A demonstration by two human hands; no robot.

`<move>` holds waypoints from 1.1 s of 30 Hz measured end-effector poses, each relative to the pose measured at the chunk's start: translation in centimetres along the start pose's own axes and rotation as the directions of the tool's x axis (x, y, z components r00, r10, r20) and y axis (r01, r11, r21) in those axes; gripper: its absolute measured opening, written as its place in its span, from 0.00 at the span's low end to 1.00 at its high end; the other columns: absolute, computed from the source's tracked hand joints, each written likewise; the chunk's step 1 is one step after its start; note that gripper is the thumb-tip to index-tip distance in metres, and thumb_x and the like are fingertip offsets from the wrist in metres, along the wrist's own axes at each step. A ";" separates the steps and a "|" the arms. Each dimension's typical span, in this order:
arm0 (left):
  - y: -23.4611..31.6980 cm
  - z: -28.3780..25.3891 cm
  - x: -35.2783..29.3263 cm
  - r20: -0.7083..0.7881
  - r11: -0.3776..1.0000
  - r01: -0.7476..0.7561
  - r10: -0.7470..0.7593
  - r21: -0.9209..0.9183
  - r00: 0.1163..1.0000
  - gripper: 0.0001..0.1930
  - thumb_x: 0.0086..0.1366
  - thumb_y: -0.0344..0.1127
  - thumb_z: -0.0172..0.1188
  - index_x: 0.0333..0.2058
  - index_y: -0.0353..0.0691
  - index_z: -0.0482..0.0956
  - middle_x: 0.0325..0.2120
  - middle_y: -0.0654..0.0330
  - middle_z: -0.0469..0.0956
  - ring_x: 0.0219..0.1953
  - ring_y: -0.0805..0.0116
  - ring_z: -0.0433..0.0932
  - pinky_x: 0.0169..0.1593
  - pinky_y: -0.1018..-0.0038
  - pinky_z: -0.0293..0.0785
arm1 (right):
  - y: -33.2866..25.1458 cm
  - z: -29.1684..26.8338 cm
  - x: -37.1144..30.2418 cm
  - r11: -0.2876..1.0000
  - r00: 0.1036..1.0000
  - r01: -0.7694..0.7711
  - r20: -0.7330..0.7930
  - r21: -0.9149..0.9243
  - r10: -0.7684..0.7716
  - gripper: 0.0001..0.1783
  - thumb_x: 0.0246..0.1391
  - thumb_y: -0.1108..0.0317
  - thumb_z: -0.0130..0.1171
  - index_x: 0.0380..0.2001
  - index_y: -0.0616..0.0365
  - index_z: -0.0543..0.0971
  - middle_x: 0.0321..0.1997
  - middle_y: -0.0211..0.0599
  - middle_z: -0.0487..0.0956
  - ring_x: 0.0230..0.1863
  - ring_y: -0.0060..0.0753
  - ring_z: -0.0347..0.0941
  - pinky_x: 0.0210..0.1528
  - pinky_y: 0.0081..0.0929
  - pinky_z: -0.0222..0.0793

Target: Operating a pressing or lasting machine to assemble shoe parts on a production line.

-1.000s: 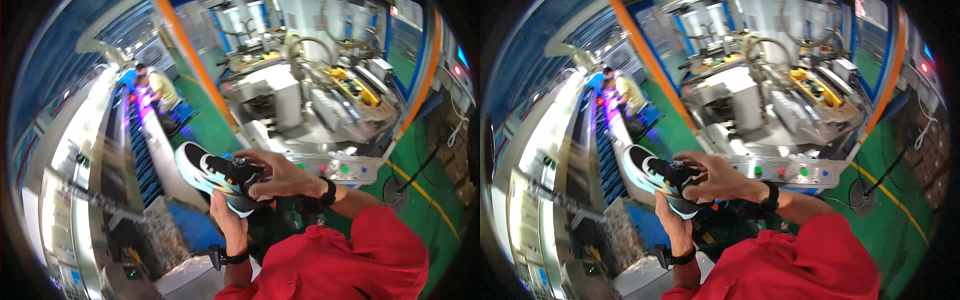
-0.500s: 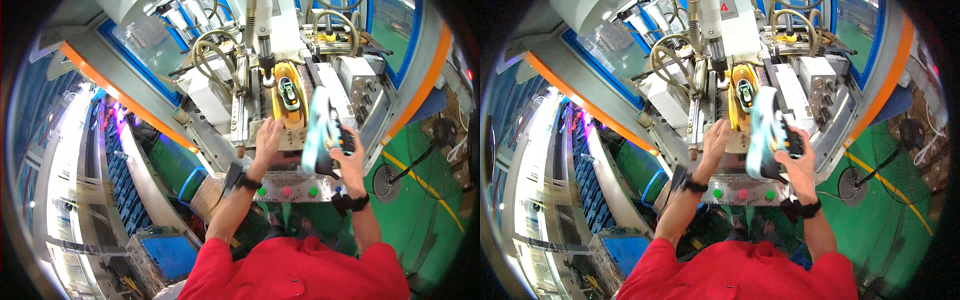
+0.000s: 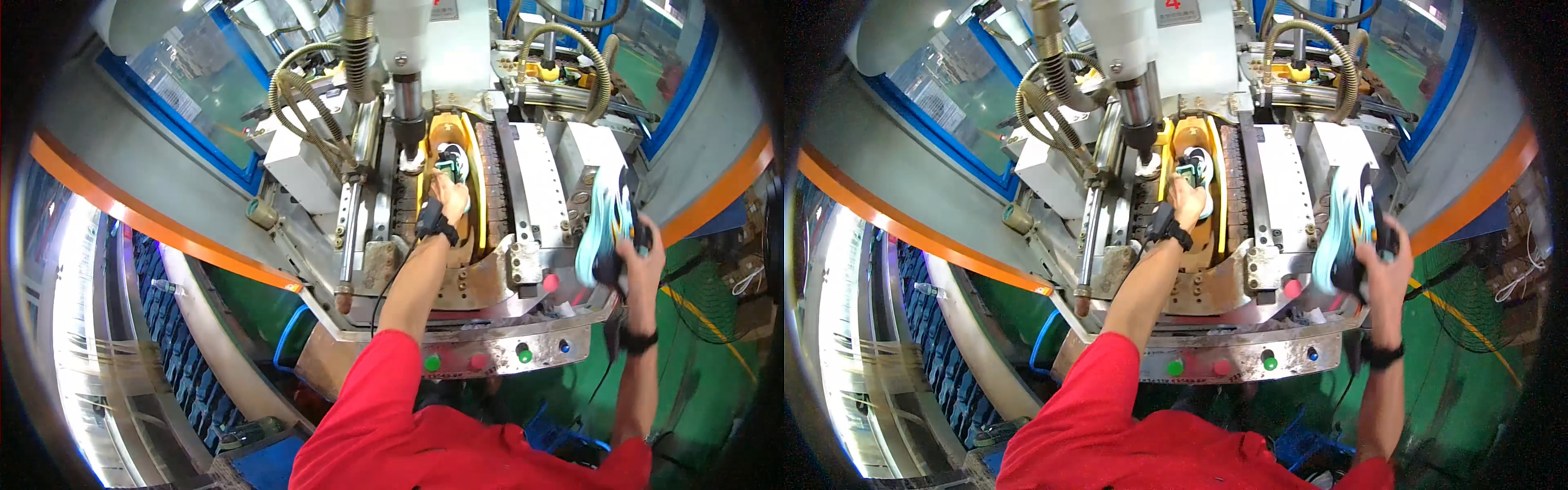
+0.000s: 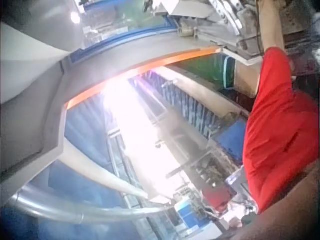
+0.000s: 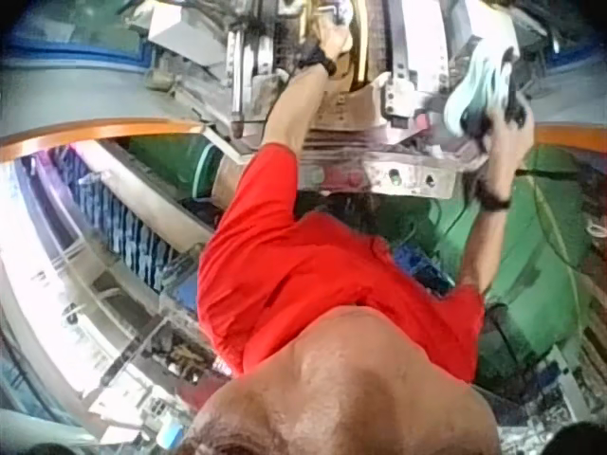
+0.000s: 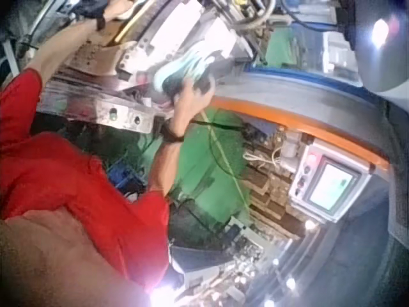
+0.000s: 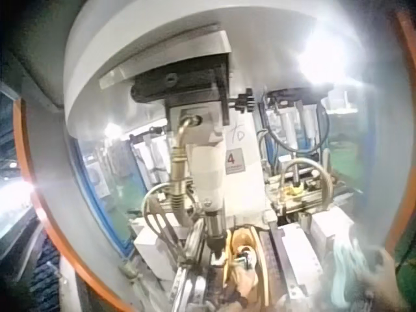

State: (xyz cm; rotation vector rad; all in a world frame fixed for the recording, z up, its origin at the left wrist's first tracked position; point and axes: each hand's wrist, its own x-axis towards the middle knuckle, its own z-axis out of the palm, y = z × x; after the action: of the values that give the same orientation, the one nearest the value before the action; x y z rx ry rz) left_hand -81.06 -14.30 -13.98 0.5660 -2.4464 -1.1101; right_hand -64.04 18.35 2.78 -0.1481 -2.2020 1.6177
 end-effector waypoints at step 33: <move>-6.0 -36.9 -54.0 -0.314 0.381 0.175 -0.894 -0.908 0.319 0.18 0.60 0.24 0.62 0.49 0.26 0.73 0.38 0.57 0.79 0.36 0.69 0.80 0.42 0.73 0.78 | 12.1 28.4 -26.9 0.687 0.112 0.658 0.861 0.309 -0.495 0.08 0.50 0.73 0.56 0.35 0.58 0.75 0.40 0.46 0.73 0.47 0.53 0.69 0.49 0.44 0.66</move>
State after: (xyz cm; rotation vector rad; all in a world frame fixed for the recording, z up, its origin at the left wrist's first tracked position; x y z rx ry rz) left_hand -15.89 -13.07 -6.05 1.4046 -0.7133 -1.5258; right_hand -52.04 -11.55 -22.45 1.8426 -2.4699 1.0460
